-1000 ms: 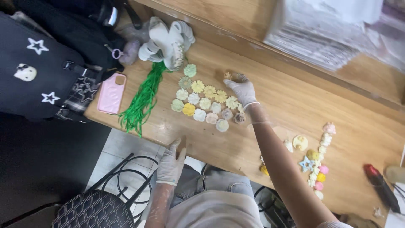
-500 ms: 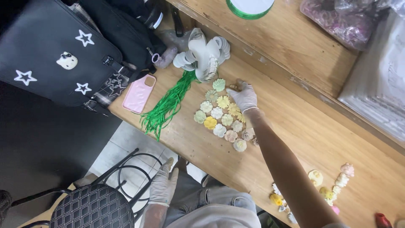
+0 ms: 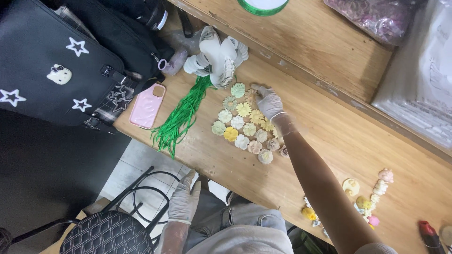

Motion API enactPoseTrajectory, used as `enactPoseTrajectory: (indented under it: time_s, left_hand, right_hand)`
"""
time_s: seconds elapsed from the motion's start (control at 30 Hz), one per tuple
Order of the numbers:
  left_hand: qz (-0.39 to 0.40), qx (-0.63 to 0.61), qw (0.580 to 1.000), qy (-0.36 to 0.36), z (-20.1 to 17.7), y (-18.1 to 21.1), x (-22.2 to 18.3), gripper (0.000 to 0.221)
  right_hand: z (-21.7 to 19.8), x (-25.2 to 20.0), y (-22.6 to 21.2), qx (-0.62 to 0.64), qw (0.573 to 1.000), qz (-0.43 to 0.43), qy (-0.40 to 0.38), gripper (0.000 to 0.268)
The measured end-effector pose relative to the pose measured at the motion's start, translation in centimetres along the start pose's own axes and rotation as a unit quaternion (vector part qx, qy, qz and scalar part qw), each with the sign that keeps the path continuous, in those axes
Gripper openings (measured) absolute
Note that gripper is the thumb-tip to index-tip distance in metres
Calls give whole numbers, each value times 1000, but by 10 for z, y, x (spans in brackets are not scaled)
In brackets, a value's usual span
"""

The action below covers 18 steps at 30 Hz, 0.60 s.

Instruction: Organizing and arranging small decorative wax flowers on a workspace table.

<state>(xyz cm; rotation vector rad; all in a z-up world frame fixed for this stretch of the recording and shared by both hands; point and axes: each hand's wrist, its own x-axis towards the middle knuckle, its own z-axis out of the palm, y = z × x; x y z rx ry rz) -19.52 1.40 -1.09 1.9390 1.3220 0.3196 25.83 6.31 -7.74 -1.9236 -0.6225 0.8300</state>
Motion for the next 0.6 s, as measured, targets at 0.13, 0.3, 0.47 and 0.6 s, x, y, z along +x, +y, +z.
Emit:
enactPoseTrajectory:
  time_s: [0.13,0.3,0.47,0.6]
  left_hand:
    - [-29,6,999,-20,-1,-3,-3,44]
    - [-65,15,997,-48,-2,-1,-4,45]
    - [-39,1,999,-36,3,-10,-2,45]
    - [5,-3,998,-59,14,-13,13,48]
  right_hand:
    - [0,6,3,-252,925,-284,28,34]
    - [2,29,44,59,995,-72,-47,25]
    - [-36,-27,-30,-197,957,-215,10,42]
    - [-112,-54,-1,-282,951,-102,73,38]
